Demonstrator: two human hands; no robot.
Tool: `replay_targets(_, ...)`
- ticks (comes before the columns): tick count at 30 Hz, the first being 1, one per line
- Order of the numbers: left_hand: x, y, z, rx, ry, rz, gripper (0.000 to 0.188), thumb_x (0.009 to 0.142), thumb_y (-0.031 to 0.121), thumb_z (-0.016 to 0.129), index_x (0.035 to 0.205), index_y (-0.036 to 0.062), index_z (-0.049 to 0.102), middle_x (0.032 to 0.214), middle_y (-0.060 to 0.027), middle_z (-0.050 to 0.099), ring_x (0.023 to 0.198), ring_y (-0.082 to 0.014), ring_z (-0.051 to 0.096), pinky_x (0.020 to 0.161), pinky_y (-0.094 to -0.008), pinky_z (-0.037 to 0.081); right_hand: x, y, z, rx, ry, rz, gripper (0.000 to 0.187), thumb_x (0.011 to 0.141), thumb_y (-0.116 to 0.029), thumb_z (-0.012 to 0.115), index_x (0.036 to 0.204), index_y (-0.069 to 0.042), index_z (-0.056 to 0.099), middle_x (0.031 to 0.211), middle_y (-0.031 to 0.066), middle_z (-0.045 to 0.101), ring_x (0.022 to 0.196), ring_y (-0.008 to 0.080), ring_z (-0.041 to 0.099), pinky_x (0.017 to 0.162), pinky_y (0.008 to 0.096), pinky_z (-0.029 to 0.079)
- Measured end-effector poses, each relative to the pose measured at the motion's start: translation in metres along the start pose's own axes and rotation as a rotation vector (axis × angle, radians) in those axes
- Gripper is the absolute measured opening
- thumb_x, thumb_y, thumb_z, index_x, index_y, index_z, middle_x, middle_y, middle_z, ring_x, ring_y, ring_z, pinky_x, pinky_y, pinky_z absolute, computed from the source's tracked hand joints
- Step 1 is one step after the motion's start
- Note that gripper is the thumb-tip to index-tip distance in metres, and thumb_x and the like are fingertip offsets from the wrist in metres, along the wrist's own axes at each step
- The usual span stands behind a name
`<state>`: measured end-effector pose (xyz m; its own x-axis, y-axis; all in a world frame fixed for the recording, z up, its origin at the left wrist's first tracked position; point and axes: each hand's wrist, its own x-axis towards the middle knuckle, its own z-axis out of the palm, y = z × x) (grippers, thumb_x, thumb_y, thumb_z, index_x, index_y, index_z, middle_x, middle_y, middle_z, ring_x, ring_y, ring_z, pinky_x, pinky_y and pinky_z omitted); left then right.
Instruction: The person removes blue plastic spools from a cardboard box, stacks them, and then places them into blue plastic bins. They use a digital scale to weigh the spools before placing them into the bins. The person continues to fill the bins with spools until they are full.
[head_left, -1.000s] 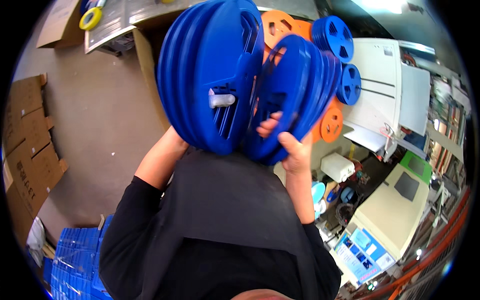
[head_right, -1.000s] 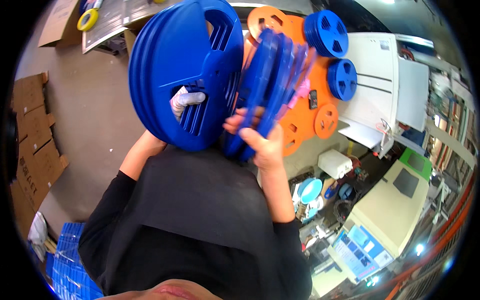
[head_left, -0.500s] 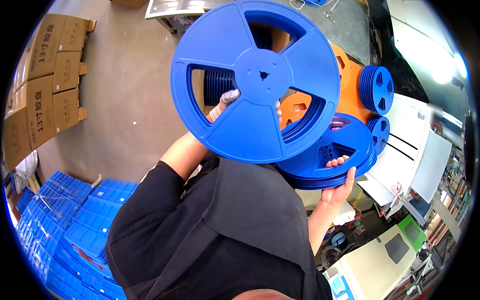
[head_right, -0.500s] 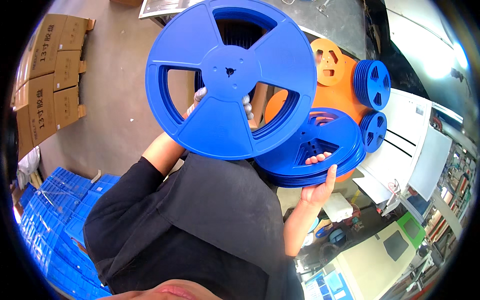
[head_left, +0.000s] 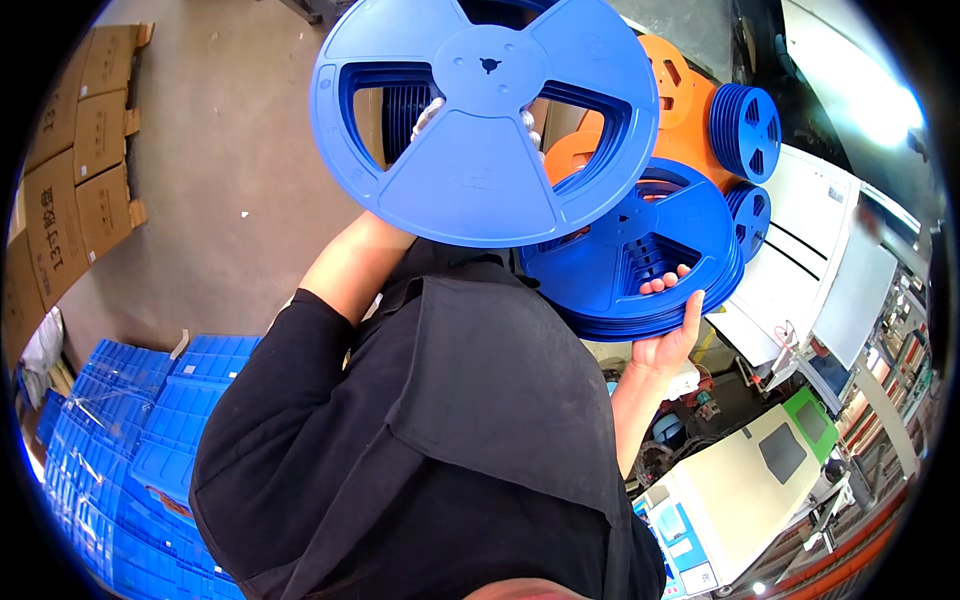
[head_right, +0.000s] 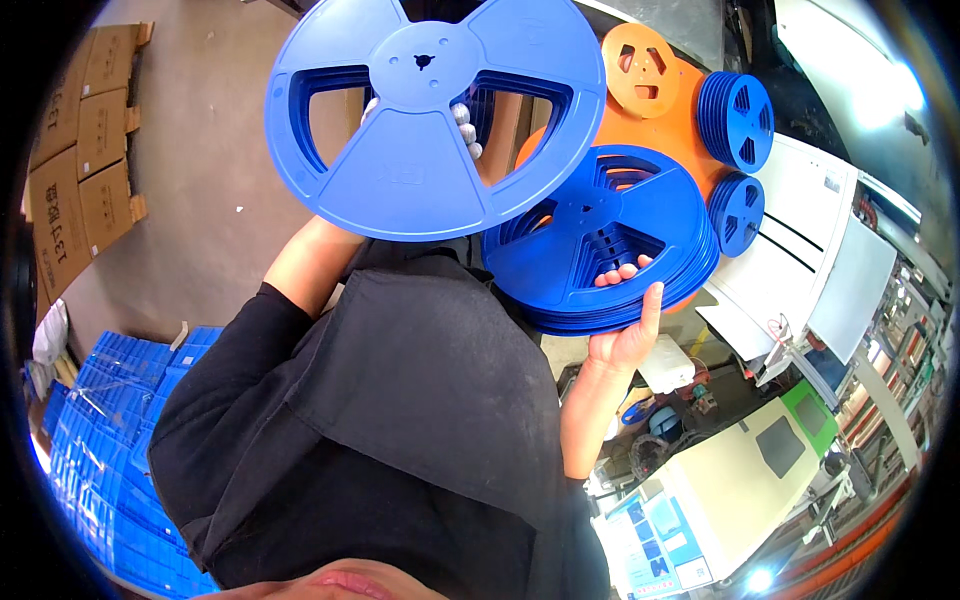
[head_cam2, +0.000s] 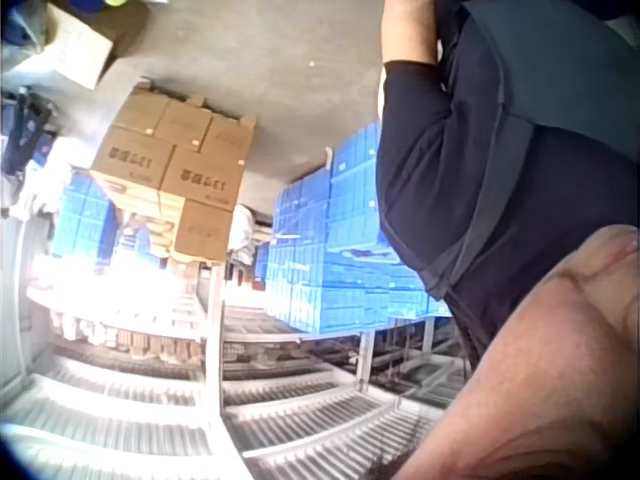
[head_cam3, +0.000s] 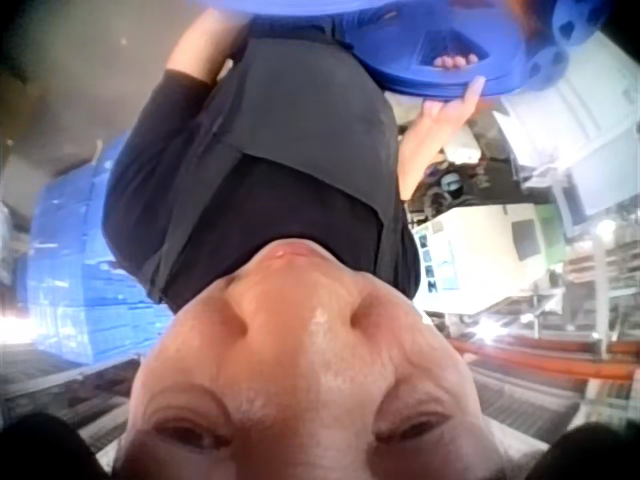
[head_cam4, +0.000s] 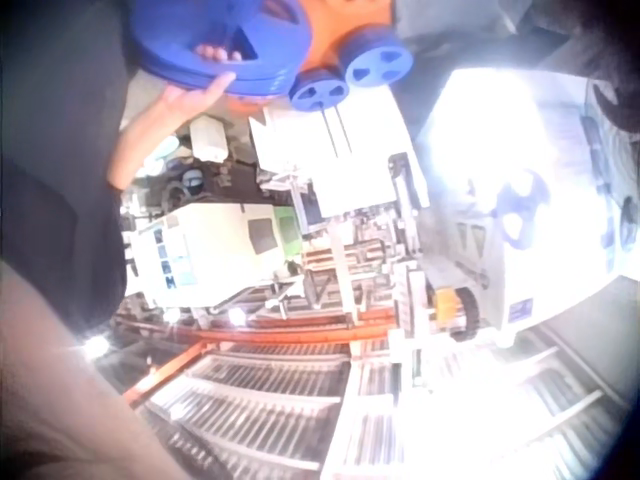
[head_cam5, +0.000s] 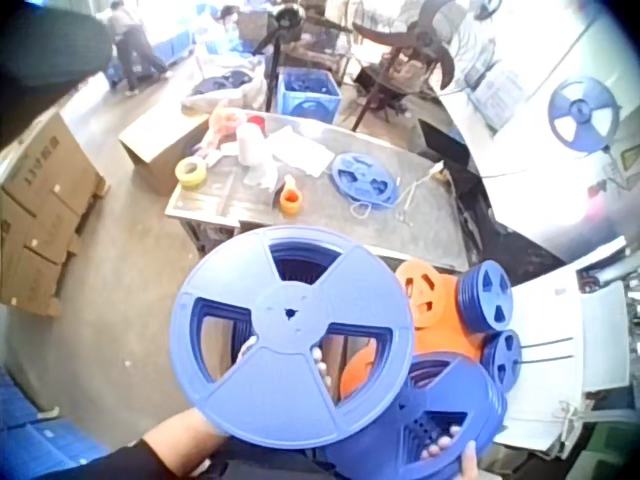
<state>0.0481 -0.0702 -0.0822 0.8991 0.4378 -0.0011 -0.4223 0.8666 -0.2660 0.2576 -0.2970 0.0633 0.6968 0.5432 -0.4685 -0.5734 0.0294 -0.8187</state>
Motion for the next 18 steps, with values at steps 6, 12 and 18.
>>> replay_targets(6, -0.010, 0.004, -0.001, 0.043, 0.064, 0.058, 0.072, 0.085, 0.049, 0.065, 0.140, 0.0069, 0.044, 0.123, -0.0132, 0.057, 0.115, -0.0323, 0.057, 0.100, -0.0495, 0.049, 0.001, 0.005, 0.004, -0.007, 0.029, 0.055, 0.040, 0.098, -0.037, 0.052, 0.117, -0.002, 0.051, 0.092, 0.0086, 0.058, 0.078, 0.0187, 0.054, 0.074, 0.0345, 0.047)
replay_targets(12, -0.023, 0.063, -0.072, 0.413, 0.700, 0.119, 0.062, 0.083, 0.040, 0.070, 0.134, 0.0087, 0.051, 0.117, -0.0131, 0.063, 0.111, -0.0300, 0.060, 0.100, -0.0455, 0.048, -0.004, 0.020, -0.003, 0.038, 0.068, 0.082, 0.037, 0.099, -0.037, 0.047, 0.116, -0.005, 0.052, 0.094, 0.0078, 0.058, 0.072, 0.0167, 0.052, 0.067, 0.0324, 0.043)
replay_targets(18, -0.015, 0.144, -0.186, 0.581, 0.980, 0.088, 0.064, 0.081, 0.040, 0.072, 0.133, 0.0084, 0.052, 0.116, -0.0135, 0.064, 0.110, -0.0304, 0.061, 0.099, -0.0458, 0.048, -0.024, 0.039, 0.002, -0.024, 0.164, 0.146, 0.038, 0.098, -0.037, 0.048, 0.117, -0.004, 0.049, 0.086, 0.0063, 0.056, 0.071, 0.0155, 0.051, 0.067, 0.0327, 0.044)
